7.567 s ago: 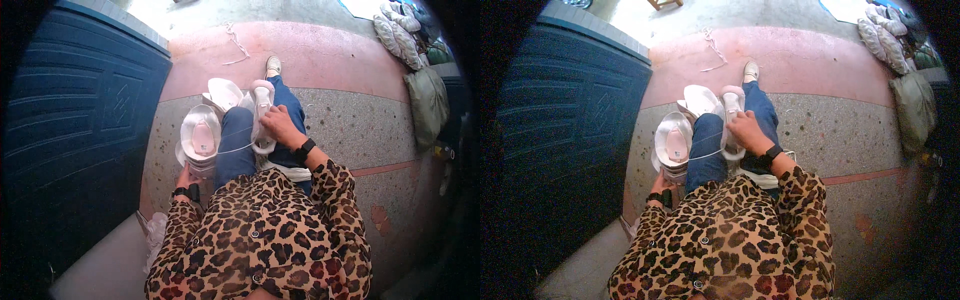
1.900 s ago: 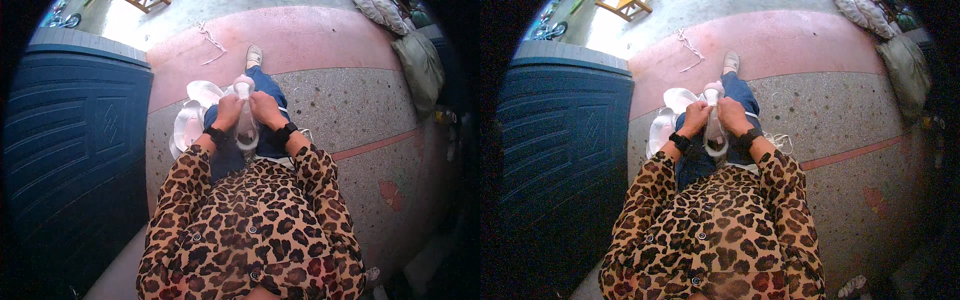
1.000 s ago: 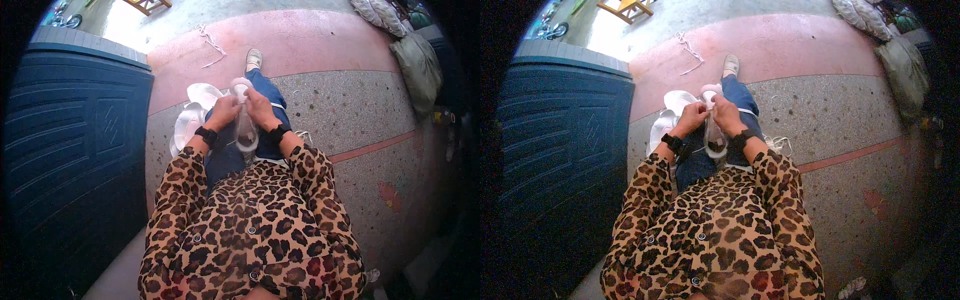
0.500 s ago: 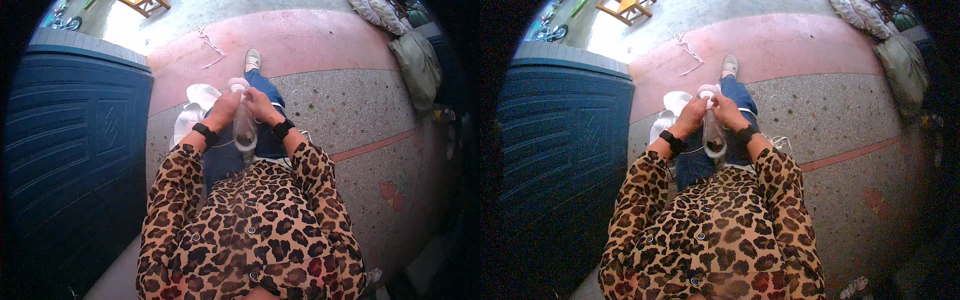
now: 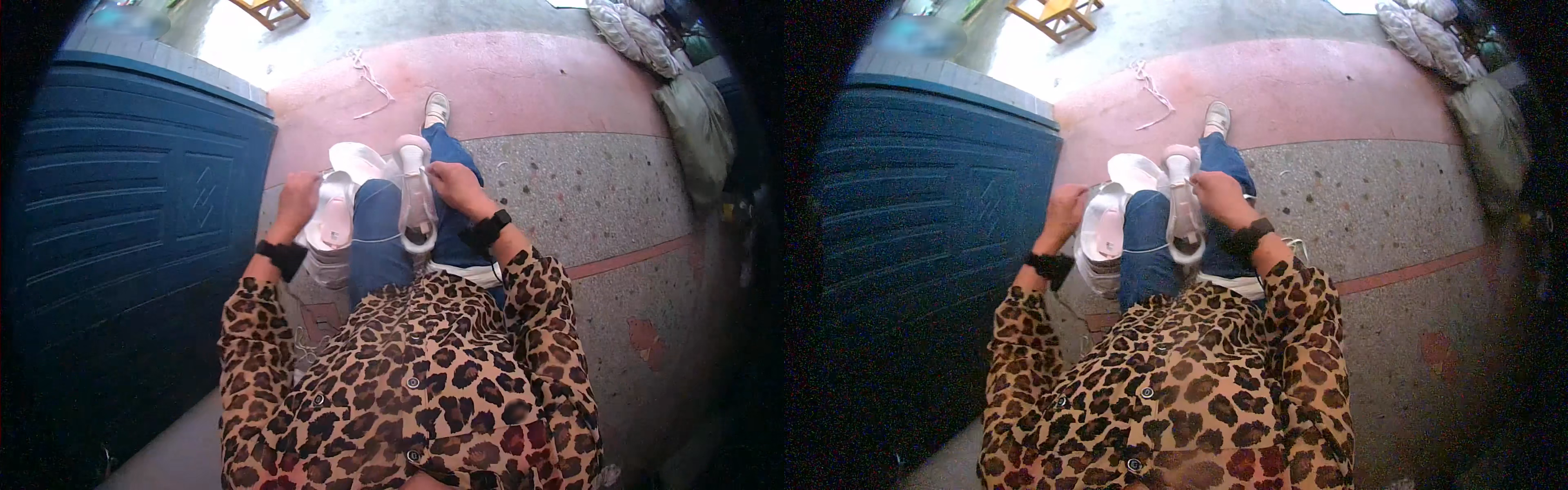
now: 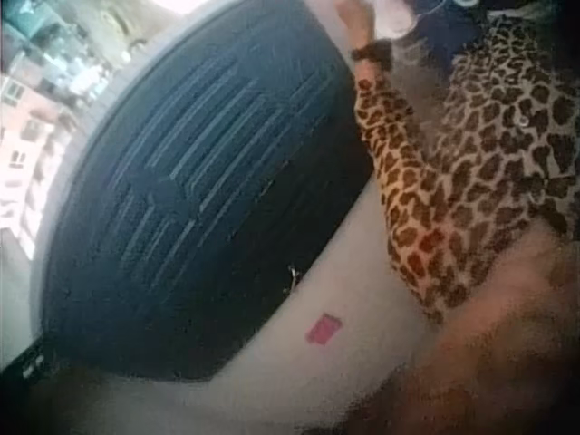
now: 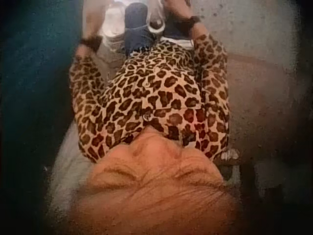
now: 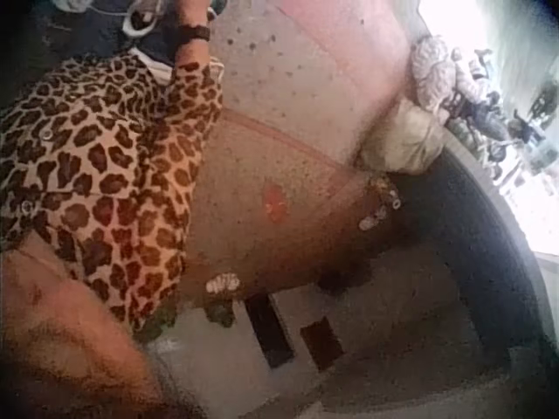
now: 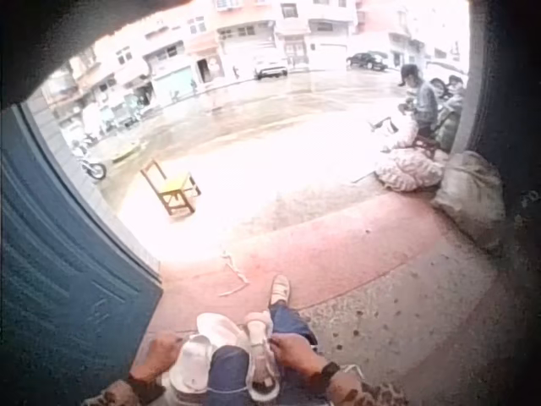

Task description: Lacing a pair of white sneakers while sitting.

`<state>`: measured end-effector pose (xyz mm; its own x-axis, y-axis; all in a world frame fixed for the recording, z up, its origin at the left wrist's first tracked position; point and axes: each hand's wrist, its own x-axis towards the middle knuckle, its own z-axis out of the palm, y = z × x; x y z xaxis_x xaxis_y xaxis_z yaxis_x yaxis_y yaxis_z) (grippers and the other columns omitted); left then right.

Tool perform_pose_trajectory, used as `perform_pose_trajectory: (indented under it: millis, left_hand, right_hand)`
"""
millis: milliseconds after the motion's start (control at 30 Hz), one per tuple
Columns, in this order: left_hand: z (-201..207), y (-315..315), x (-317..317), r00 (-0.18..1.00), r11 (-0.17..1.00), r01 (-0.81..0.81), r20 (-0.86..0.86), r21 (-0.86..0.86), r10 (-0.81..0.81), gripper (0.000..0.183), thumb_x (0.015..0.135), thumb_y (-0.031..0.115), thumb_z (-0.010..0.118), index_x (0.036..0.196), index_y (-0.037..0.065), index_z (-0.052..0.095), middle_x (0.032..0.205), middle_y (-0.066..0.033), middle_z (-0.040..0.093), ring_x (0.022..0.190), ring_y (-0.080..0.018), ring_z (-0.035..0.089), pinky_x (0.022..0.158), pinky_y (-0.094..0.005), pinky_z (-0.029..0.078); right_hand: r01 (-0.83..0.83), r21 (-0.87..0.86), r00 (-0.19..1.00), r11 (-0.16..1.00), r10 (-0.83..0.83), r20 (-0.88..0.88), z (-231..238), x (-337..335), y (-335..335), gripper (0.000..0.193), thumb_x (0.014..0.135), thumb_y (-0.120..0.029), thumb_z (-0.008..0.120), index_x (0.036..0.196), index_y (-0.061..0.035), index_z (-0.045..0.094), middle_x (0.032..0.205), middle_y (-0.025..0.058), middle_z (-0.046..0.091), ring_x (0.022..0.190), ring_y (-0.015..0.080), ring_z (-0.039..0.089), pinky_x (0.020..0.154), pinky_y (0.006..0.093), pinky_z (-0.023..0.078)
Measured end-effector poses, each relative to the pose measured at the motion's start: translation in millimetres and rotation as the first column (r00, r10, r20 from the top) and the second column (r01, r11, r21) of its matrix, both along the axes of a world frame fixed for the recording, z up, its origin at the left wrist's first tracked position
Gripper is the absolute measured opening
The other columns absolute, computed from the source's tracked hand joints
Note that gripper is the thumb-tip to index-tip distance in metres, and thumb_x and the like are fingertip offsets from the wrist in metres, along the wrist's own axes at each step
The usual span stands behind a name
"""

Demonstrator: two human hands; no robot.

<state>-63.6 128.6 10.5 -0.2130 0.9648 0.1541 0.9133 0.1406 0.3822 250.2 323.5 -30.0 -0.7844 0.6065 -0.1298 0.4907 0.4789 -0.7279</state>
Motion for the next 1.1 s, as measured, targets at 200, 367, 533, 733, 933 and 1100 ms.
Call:
perform_pose_trajectory:
  millis: [200,367,533,733,933,1100]
  left_hand:
    - [-48.6,71.7,93.7,0.984,0.993,0.119,0.135,0.005,-0.118,0.019,0.086,0.017,0.064,0.097,0.004,0.071,0.093,-0.0182,0.068,0.093,-0.0384,0.06,0.083,-0.046,0.048]
    - [-59.9,93.4,102.6,0.98,0.948,0.196,0.024,-0.249,-0.196,0.016,0.085,0.019,0.065,0.091,0.004,0.07,0.097,-0.0202,0.064,0.09,-0.0405,0.057,0.082,-0.0466,0.047]
    - [-118.6,-15.6,-64.8,0.916,0.934,-0.185,-0.398,-0.304,0.052,0.015,0.085,0.006,0.053,0.087,0.004,0.068,0.092,-0.0193,0.063,0.093,-0.036,0.06,0.081,-0.0471,0.048]
    - [-12.9,-234.8,-246.8,0.422,0.361,-0.905,-0.385,-0.224,0.821,0.016,0.088,0.007,0.05,0.091,0.005,0.066,0.085,-0.015,0.062,0.082,-0.0316,0.061,0.072,-0.0443,0.05]
    - [88.1,-379.1,-322.3,-0.091,0.023,-0.994,0.938,-0.104,0.334,0.016,0.092,0.01,0.049,0.098,0.005,0.063,0.086,-0.01,0.059,0.077,-0.0274,0.058,0.068,-0.0407,0.048]
    - [138.2,-345.7,-374.4,0.012,0.463,-0.886,1.0,0.024,-0.028,0.015,0.095,0.011,0.05,0.103,0.004,0.06,0.082,-0.0036,0.053,0.068,-0.0194,0.052,0.061,-0.0339,0.043]
  right_hand:
    - [-0.066,0.194,0.998,0.979,0.064,0.017,2.9,10.3,-7.0,0.028,0.082,-0.023,0.068,0.108,-0.0114,0.069,0.085,0.0175,0.069,0.081,0.0331,0.067,0.085,0.0427,0.044]
    - [0.147,-0.213,0.987,0.966,-0.158,-0.035,23.4,55.6,-3.9,0.035,0.082,-0.024,0.072,0.113,-0.0078,0.069,0.088,0.0134,0.071,0.078,0.0208,0.068,0.071,0.0344,0.052]
    - [0.357,-0.558,0.879,0.749,-0.471,-0.07,10.4,149.2,7.7,0.034,0.089,-0.021,0.069,0.118,-0.0042,0.067,0.09,0.0011,0.068,0.075,0.0103,0.061,0.07,0.0264,0.053]
    - [0.232,-0.934,0.359,0.272,-0.916,-0.177,-16.6,292.0,8.1,0.027,0.096,-0.017,0.063,0.119,-0.0031,0.06,0.072,-0.0078,0.049,0.054,0.0028,0.041,0.055,0.023,0.044]
    - [-0.294,-0.901,-0.056,0.319,-0.947,-0.317,21.3,396.6,57.6,0.018,0.098,-0.01,0.056,0.115,-0.0052,0.058,0.068,-0.0025,0.044,0.054,0.0065,0.038,0.054,0.0233,0.039]
    - [-0.306,-0.789,-0.192,0.533,-0.846,-0.497,90.6,461.7,89.6,0.026,0.098,-0.008,0.053,0.123,-0.0031,0.058,0.091,0.0062,0.063,0.086,0.0188,0.058,0.063,0.0288,0.046]
